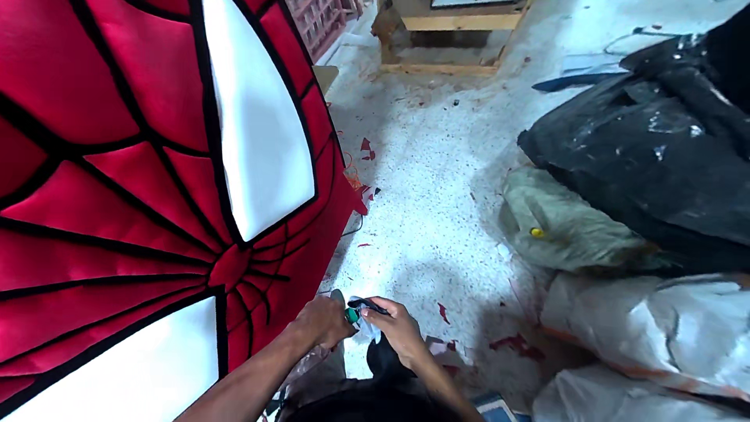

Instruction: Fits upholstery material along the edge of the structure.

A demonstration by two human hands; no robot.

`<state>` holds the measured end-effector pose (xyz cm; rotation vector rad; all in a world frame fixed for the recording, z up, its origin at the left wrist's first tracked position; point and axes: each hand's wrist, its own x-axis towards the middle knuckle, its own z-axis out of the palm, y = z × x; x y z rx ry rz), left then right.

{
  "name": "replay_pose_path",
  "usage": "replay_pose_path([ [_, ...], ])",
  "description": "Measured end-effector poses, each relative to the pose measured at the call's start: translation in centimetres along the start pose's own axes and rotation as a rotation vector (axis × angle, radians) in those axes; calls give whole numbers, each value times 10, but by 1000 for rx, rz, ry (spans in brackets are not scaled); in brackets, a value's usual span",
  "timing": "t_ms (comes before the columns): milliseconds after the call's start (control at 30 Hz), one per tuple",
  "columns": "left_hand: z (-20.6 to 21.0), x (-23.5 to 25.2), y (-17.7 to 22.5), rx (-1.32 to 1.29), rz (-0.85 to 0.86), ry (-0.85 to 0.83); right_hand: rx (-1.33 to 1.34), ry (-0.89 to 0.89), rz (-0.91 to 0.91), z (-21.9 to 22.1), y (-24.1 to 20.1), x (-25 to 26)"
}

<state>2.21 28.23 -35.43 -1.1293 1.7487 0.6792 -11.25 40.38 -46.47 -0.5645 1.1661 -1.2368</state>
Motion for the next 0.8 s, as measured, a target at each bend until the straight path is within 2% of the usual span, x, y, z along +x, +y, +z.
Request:
replay_pose_path([
  [200,4,29,-15,76,50,-68,13,80,-28,8,33,4],
  [333,14,63,-41,-60,144,11,22,217,32,23,52,21],
  [400,37,98,-72,-205,221,123,118,339,0,40,59,41],
  [500,109,172,-137,-555,541,438,150,547,-97,76,87,100],
  [533,132,195,-155,-651,611,488,130,610,-124,91,98,128],
  [567,152,210,-174,-739,613,477,95,665,-132,108,111,158],
  [600,168,220,-189,-776,541,437,55,713,-128,125,125,191],
  [667,186,233,-214,-679,338,288,-33,783,-100,160,154,261],
  [733,189,238,-225,-815,168,111,19,803,-108,200,177,322],
  [767,174,240,-217,-981,-13,-28,51,788,-119,221,185,347],
  [800,140,249,-196,-1216,-361,-225,55,774,-131,241,191,366],
])
